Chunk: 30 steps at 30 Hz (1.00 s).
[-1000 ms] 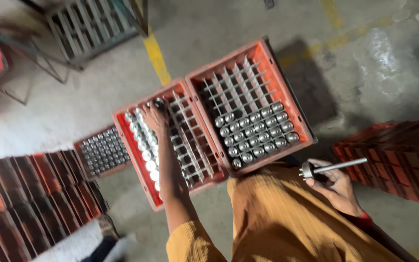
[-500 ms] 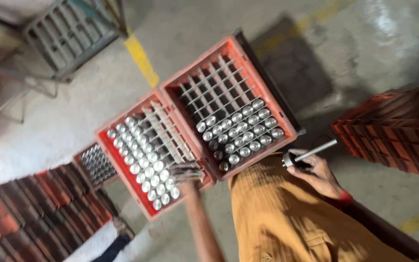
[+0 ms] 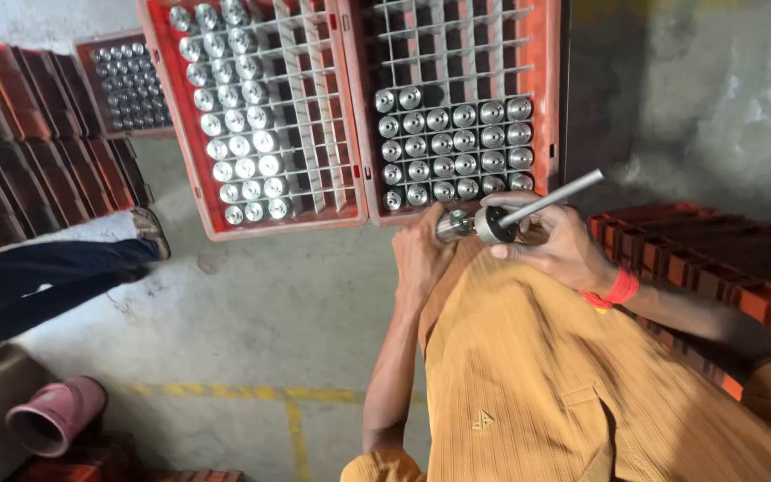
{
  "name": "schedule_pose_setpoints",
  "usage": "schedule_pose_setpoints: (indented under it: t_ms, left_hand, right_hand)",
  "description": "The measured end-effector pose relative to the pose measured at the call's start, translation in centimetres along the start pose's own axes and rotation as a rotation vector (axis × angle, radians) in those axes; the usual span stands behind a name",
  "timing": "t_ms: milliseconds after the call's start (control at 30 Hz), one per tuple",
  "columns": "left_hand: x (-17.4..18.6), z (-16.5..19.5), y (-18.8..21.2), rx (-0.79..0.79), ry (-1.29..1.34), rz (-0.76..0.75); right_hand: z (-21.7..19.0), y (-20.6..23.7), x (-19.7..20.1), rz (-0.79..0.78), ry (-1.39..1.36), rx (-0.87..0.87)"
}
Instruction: The person picks small knurled metal caps one at a time from red divided trays and presses each onto a steel shaft held in the other hand, building a stack of parts on the shaft. The trays sit on the floor beside them, and they work through the tray compartments repeatedly.
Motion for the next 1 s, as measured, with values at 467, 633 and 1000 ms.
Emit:
schedule_pose_setpoints:
  t_ms: [467, 633, 1000]
  left_hand:
    - [-5.1, 4.8, 1.3, 0.029, 0.292, -0.112]
    - [-5.1, 4.6, 0.8, -0.094, 0.183, -0.168]
    - [-5.5, 0.9, 1.9, -0.185, 0.349, -0.296]
  right_hand:
    - [1.8, 2.8, 4.1, 0.125, -0.094, 0.054]
    - [2.8, 3.1, 4.2, 0.193, 0.134, 0.065]
    - [3.7, 2.9, 2.1, 0.018, 0.415, 0.491]
Point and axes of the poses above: each hand's wrist, its own y-axis away from the middle knuckle, its own x-axis out of the back of the hand, z = x × y, the point moved 1 cm from there along -y, towards the middle knuckle, and after that the axes turned 14 degrees about z, right-handed, at the moved point
